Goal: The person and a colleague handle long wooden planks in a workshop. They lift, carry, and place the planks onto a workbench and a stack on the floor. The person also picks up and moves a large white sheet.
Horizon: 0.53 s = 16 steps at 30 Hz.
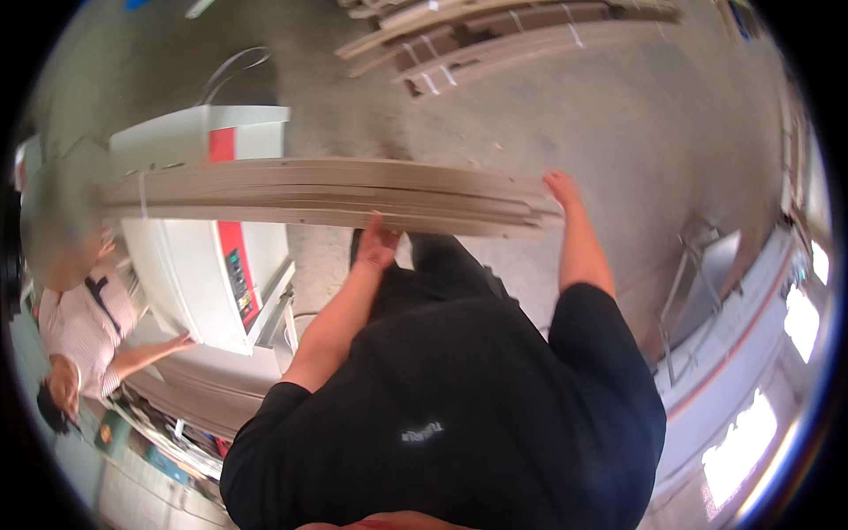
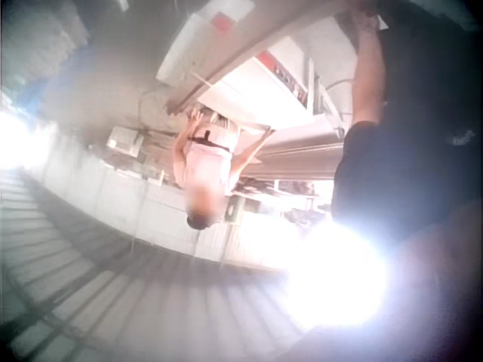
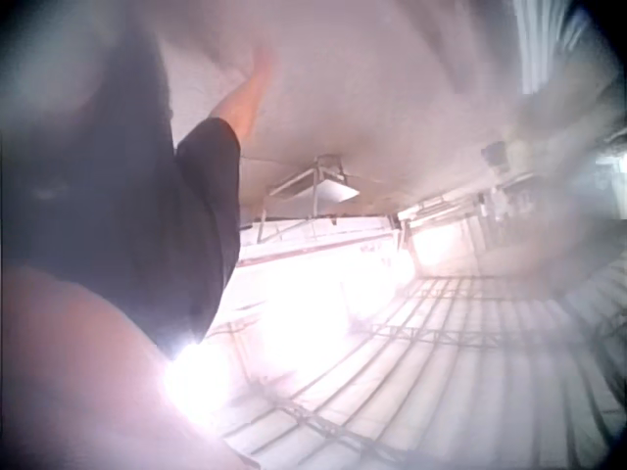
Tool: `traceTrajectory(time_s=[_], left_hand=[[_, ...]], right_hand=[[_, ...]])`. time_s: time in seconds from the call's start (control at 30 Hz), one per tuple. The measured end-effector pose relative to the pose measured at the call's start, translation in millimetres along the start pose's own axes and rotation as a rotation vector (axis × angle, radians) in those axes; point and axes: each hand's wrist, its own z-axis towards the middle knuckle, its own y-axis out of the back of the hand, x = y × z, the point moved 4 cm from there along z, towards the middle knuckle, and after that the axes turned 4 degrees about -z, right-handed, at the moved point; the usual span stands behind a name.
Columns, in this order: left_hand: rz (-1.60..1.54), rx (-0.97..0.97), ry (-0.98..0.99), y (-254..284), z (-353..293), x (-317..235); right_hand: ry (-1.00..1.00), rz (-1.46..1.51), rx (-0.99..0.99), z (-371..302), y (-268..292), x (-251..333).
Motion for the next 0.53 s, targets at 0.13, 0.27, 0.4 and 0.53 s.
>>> traceTrajectory(time_s=[0.13, 0.27, 0.4, 0.53], left_hand=[[-0.084, 0.148, 0.117, 4, 4, 26], [0.001, 0.133, 0.086, 6, 6, 26], [-0.02, 0.19, 0.09, 23, 11, 40], [-0.034, 0.226, 0.056, -1, 5, 31]], right_hand=[[0.206, -0.307, 0.149, 14, -18, 90], [0.044, -0.092, 0.448, 36, -86, 136], [-0.243, 0.078, 0.807, -1, -82, 232], [-0.082, 0.025, 0.758, 60, -131, 186]])
